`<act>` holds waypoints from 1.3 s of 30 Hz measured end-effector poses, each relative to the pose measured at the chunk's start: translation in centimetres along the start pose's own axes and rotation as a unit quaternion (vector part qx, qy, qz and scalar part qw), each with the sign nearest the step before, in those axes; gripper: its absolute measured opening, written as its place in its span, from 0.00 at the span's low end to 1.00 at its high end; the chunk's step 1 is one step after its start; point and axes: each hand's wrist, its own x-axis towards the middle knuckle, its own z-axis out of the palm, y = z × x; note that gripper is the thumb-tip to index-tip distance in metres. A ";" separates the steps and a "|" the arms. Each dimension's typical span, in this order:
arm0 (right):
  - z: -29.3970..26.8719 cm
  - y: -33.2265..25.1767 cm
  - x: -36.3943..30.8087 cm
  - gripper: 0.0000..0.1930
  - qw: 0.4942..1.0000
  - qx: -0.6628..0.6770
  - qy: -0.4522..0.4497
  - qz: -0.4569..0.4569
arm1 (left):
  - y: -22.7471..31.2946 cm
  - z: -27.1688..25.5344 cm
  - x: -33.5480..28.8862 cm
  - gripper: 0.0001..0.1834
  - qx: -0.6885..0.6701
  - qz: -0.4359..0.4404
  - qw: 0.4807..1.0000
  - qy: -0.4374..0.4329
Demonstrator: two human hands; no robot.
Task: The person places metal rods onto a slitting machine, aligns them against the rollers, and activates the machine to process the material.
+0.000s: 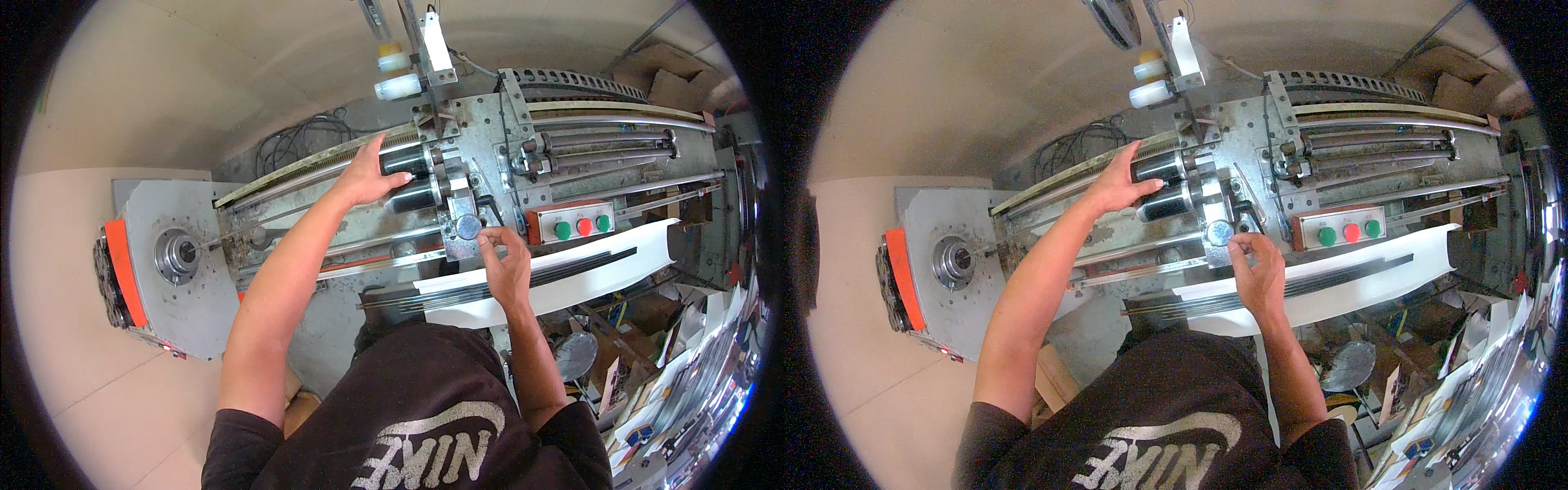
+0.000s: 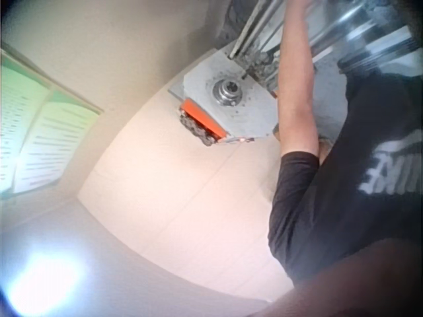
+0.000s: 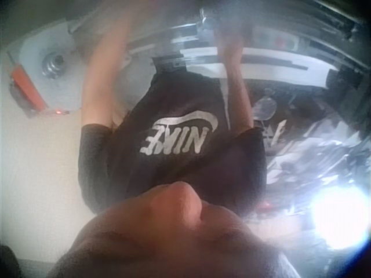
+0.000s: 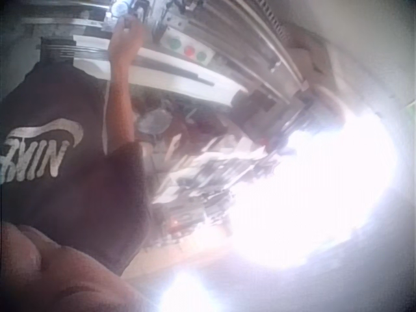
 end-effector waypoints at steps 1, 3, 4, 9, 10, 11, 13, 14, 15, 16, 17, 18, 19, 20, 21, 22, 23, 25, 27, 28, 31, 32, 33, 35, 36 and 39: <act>0.1 -0.3 0.1 0.07 1.000 0.009 -0.003 0.000 | -0.5 0.2 0.0 0.62 -0.023 -0.006 1.000 0.006; 0.4 0.0 0.3 0.07 1.000 0.021 0.001 -0.022 | 0.5 0.0 -0.5 0.60 -0.036 -0.018 0.999 0.020; 0.6 0.1 0.5 0.06 0.999 0.027 0.003 -0.034 | 0.5 0.0 -0.6 0.60 -0.044 -0.020 0.998 0.026; 1.6 -1.4 1.3 0.05 0.999 0.014 -0.017 -0.036 | 1.3 -1.7 -2.8 0.54 -0.048 -0.023 0.997 0.063; 1.7 -1.9 1.5 0.05 0.999 0.007 -0.026 -0.041 | 1.7 -2.0 -3.3 0.51 -0.042 -0.018 0.996 0.079; 1.9 -2.6 1.8 0.05 0.998 0.003 -0.035 -0.046 | 1.9 -2.1 -3.9 0.46 -0.031 -0.008 0.994 0.106; 2.8 -3.8 2.4 0.06 0.997 0.011 -0.044 -0.069 | 1.8 -2.9 -4.4 0.34 -0.065 -0.003 0.993 0.096; 3.2 -4.3 2.8 0.06 0.996 0.013 -0.048 -0.081 | 1.8 -3.4 -4.3 0.28 -0.112 -0.008 0.992 0.058; 3.8 -4.7 3.4 0.08 0.992 0.018 -0.054 -0.117 | 1.9 -3.9 -4.4 0.21 -0.158 -0.012 0.987 0.021; 4.5 -5.2 4.0 0.10 0.992 0.032 -0.062 -0.108 | 2.1 -4.2 -4.6 0.18 -0.160 -0.023 0.987 0.017; 5.2 -5.6 4.7 0.12 0.992 0.045 -0.071 -0.099 | 3.2 -4.7 -5.0 0.15 -0.162 -0.033 0.986 0.011; 5.9 -6.0 5.4 0.14 0.991 0.057 -0.079 -0.090 | 3.9 -5.0 -5.3 0.13 -0.165 -0.043 0.985 0.006; 6.5 -6.2 5.9 0.20 0.990 0.046 -0.078 -0.109 | 4.0 -5.0 -5.3 0.13 -0.174 -0.047 0.984 0.003; 6.9 -6.5 6.3 0.22 0.989 0.056 -0.089 -0.102 | 4.0 -5.0 -5.5 0.13 -0.183 -0.051 0.982 0.001; 7.4 -6.9 6.7 0.23 0.988 0.065 -0.099 -0.096 | 4.0 -5.1 -5.5 0.13 -0.191 -0.056 0.980 -0.002; 7.8 -7.1 7.2 0.24 0.987 0.074 -0.109 -0.089 | 4.0 -5.3 -5.5 0.13 -0.191 -0.054 0.980 -0.004; 8.5 -6.9 7.6 0.25 0.988 0.060 -0.116 -0.085 | 3.9 -5.3 -5.5 0.13 -0.191 -0.053 0.980 -0.007; 9.4 -6.6 8.2 0.20 0.985 0.101 -0.113 -0.081 | 4.0 -5.5 -5.5 0.13 -0.191 -0.051 0.980 -0.014; 9.7 -6.7 8.6 0.16 0.986 0.096 -0.102 -0.088 | 4.5 -6.0 -5.9 0.12 -0.191 -0.050 0.980 -0.021; 9.6 -6.9 8.7 0.14 0.989 0.070 -0.092 -0.097 | 4.4 -5.9 -5.9 0.12 -0.192 -0.052 0.980 -0.025; 9.4 -7.4 9.1 0.09 0.990 0.039 -0.078 -0.108 | 4.1 -5.9 -5.8 0.12 -0.196 -0.054 0.979 -0.034; 9.4 -7.4 9.2 0.08 0.991 0.035 -0.076 -0.109 | 3.8 -5.8 -5.6 0.13 -0.197 -0.052 0.978 -0.036; 9.5 -7.4 9.3 0.07 0.990 0.027 -0.071 -0.119 | 3.6 -5.7 -5.6 0.13 -0.197 -0.051 0.978 -0.039; 9.9 -7.5 9.4 0.06 0.988 0.008 -0.061 -0.139 | 3.5 -5.6 -5.6 0.14 -0.194 -0.050 0.979 -0.040; 10.0 -7.4 9.5 0.05 0.987 -0.001 -0.061 -0.151 | 3.5 -5.6 -5.6 0.14 -0.193 -0.049 0.979 -0.040; 10.5 -7.0 9.6 0.04 0.981 -0.030 -0.057 -0.185 | 3.1 -5.5 -5.5 0.14 -0.187 -0.040 0.981 -0.044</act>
